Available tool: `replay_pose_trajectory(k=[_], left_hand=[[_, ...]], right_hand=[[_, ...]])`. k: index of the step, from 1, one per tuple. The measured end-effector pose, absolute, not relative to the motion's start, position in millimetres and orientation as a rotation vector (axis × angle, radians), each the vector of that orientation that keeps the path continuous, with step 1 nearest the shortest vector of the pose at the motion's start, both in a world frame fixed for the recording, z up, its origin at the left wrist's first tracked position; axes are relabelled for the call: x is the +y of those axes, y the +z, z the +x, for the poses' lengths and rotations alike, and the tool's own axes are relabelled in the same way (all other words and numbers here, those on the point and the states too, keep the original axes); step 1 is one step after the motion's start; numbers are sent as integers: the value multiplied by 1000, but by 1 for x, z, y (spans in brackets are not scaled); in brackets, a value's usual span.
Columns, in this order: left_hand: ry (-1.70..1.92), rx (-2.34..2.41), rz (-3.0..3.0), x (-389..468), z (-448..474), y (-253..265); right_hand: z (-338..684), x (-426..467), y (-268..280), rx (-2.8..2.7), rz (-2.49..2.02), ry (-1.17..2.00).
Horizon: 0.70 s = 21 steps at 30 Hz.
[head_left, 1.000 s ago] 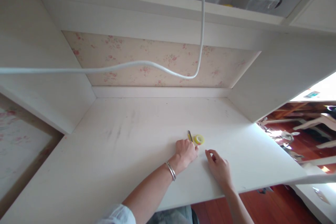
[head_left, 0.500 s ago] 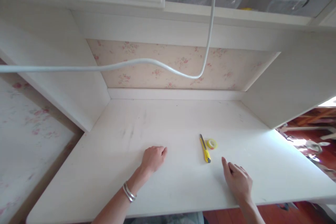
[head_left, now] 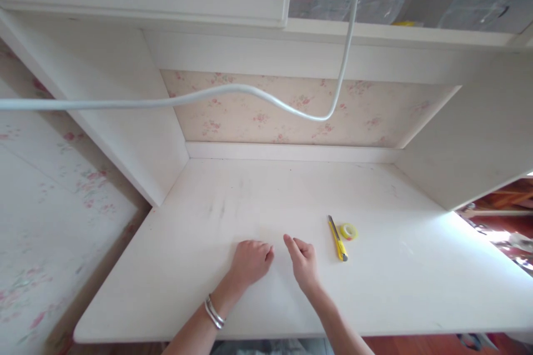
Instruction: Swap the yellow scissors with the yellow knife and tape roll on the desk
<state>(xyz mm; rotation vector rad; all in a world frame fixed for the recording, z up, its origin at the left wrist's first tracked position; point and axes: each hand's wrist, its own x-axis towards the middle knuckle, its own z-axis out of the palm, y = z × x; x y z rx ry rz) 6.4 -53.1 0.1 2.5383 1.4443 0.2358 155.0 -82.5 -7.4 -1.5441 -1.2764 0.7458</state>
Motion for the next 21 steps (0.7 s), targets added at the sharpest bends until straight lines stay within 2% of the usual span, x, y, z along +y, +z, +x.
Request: replay_pose_trajectory(k=[3,9,21], left_hand=[[261,1428,2530,-54,4,0],[309,1367,2507,-53,2,-2],[314,1373,2476,-52,1,0]], right_hand=[[148,-77,-18,-1391,-1590,752],[142,-82,-30,-1754,-1636,567],[139,-83,-29,-1942,-1691,401]])
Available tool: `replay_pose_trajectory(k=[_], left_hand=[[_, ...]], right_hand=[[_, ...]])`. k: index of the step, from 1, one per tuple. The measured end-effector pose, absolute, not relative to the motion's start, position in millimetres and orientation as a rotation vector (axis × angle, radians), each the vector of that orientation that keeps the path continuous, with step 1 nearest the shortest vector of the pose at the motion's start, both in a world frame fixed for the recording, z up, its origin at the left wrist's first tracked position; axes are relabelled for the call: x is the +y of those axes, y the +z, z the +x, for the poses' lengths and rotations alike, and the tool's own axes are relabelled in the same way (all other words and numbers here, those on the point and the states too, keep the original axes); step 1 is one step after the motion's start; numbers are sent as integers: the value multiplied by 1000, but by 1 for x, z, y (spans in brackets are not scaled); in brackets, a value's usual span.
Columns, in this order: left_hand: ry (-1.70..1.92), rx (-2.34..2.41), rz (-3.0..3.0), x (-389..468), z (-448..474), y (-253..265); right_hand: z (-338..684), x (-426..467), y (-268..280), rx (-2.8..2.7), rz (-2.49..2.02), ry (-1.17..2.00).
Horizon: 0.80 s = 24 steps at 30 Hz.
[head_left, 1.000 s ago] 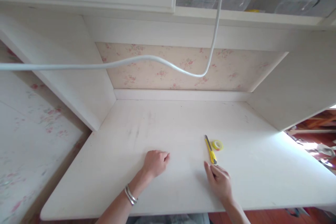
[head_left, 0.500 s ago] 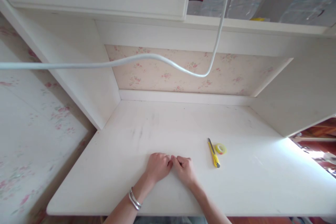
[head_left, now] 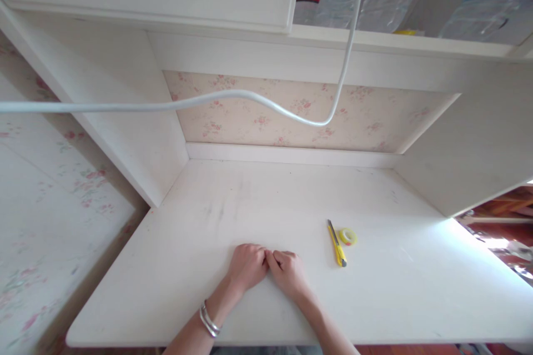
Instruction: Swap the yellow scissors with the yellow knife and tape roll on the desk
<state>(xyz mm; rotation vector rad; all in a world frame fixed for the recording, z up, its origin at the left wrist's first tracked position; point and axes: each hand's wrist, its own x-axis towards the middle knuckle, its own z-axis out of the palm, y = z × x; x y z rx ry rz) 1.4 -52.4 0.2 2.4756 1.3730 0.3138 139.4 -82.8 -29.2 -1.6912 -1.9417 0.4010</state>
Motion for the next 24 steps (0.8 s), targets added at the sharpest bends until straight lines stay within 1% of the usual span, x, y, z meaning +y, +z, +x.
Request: replay_pose_trajectory(k=[24], left_hand=[[288,1401,2452,-53,3,1]], right_hand=[[140,-83,-29,-1968,-1720,371]])
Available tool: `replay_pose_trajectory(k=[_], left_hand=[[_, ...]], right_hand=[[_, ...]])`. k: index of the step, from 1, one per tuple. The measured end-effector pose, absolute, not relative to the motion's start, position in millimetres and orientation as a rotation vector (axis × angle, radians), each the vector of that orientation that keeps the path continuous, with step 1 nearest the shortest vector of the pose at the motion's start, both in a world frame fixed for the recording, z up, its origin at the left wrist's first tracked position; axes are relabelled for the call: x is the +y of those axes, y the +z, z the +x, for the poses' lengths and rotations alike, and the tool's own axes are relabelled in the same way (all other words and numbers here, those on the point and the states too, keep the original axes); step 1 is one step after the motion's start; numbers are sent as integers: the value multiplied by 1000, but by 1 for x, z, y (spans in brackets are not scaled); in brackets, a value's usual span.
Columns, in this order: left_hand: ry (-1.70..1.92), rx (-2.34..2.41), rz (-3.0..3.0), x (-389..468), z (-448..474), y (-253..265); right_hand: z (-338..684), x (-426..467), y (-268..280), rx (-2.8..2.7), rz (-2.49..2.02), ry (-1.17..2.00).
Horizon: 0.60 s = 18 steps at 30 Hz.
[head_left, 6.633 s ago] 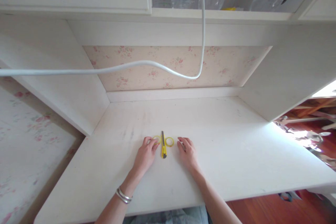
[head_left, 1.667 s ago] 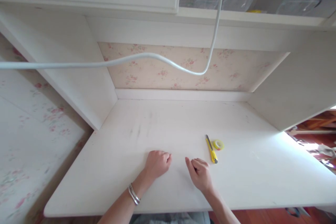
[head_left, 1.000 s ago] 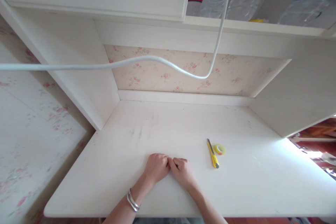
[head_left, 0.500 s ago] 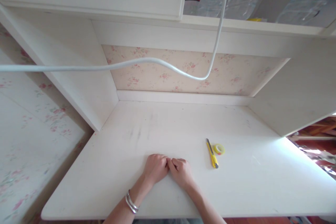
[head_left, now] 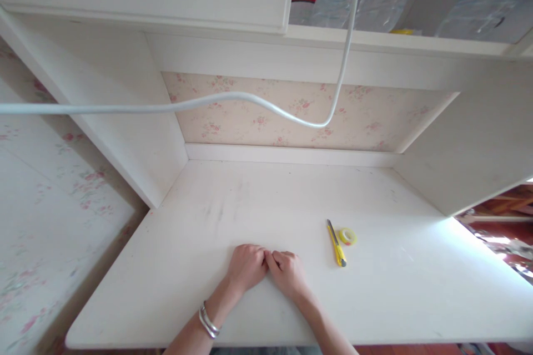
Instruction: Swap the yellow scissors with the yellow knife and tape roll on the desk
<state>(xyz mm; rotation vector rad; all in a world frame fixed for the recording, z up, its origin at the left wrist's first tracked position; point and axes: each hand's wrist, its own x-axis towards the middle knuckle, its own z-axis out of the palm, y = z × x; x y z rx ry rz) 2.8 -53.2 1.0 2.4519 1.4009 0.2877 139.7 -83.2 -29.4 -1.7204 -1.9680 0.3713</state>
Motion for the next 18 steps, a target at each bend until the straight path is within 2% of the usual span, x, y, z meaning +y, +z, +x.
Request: replay_pose_trajectory(k=[18], left_hand=[[255,1408,2460,-54,4,4]], right_hand=[[140,-83,-29,-1960,-1717,374]])
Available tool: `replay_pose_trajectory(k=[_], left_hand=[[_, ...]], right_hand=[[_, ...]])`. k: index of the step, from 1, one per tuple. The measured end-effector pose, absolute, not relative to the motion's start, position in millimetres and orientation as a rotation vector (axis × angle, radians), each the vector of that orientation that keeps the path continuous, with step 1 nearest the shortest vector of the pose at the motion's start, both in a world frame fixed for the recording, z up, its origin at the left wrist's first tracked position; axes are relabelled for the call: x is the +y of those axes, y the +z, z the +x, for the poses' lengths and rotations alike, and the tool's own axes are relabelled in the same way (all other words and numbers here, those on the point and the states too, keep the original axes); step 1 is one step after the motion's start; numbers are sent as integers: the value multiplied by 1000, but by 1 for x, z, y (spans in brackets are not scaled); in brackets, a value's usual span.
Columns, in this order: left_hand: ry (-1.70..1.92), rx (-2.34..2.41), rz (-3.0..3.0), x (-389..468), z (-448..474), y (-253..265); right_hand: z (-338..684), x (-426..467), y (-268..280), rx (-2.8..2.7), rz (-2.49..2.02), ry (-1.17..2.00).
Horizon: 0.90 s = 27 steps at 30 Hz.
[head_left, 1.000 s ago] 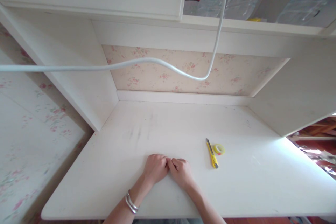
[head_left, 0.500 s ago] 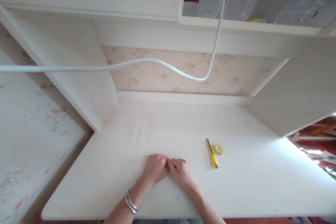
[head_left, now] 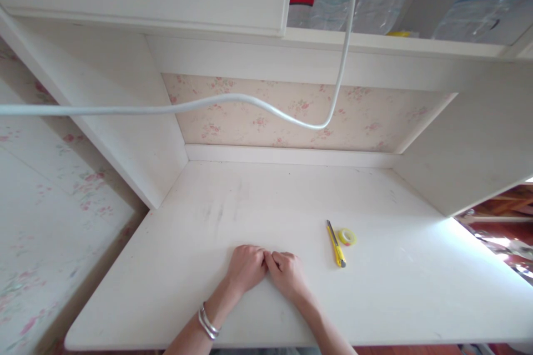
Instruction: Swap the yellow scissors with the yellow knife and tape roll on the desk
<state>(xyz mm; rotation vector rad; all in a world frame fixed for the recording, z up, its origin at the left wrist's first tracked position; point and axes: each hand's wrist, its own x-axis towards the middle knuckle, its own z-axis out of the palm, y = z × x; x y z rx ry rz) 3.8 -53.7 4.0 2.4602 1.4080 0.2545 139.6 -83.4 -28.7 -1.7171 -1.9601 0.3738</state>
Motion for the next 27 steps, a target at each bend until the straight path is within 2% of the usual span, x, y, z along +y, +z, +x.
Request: replay_pose_trajectory(k=[27], left_hand=[[313,1389,2477,-53,3,2]], right_hand=[[140,-84,-30,-1959,-1700,380]])
